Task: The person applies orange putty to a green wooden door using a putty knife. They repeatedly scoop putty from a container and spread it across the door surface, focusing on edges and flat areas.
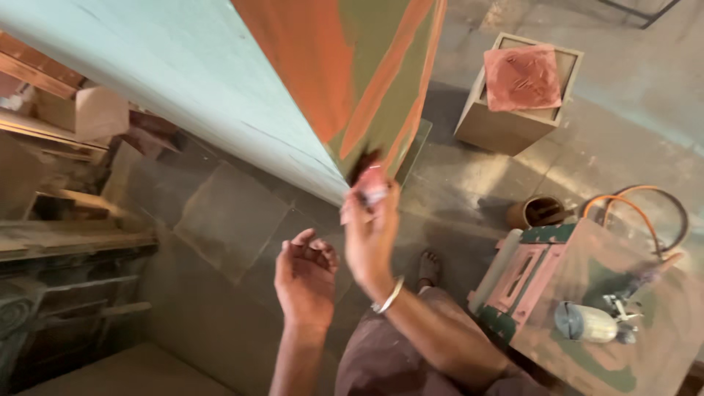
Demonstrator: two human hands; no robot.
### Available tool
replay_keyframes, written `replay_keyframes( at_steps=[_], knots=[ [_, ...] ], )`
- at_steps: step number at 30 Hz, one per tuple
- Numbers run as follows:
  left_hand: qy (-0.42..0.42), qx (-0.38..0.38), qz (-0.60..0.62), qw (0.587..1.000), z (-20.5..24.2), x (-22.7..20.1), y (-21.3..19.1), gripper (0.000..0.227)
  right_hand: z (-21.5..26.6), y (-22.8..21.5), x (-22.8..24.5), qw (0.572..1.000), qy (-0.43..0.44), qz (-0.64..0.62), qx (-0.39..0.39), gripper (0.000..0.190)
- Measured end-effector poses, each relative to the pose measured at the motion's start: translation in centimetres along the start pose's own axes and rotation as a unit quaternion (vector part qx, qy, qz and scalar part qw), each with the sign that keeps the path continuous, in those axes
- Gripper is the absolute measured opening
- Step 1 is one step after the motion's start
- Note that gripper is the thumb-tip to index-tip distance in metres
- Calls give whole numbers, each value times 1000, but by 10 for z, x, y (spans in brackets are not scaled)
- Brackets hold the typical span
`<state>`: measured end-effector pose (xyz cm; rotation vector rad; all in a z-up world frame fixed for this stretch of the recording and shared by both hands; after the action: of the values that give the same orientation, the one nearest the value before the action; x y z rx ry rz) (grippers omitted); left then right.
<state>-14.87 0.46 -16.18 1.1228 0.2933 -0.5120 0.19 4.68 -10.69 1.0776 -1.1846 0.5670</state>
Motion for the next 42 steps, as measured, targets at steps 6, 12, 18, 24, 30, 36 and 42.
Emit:
replay_keyframes(
  at_steps=[6,12,18,24,30,36,42],
  knots=[
    [-20,-23,2,1000,-11,0,-14,40,48,19,84,897,-282,327,92,37],
    [-55,20,-43,997,-11,11,13,39,-21,-71,-68,973,208,-97,-16,22],
    [-51,35,-40,997,-11,6,15,41,-26,-50,-37,971,163,-173,-7,15],
    [-67,69,34,995,-20,5,25,40,-42,15,108,992,46,-111,44,12],
    [-65,119,57,989,-28,19,48,40,-50,-29,123,998,2,-45,49,10],
    [-46,112,39,992,-15,11,41,42,-36,-21,61,1000,-3,6,-29,9],
    [-59,51,27,997,-2,10,15,41,39,34,110,888,-315,323,93,36]
  ],
)
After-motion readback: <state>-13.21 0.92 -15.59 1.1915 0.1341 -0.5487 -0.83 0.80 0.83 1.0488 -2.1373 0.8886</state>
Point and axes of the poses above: each hand's wrist, its own z-axis away from the middle knuckle, its own y-axis out of the palm, x = y × z, the point moved 8 cm from there along -z, towards the middle knuckle, and after that the axes turned 2 degrees about x, right-handed, at the moved point
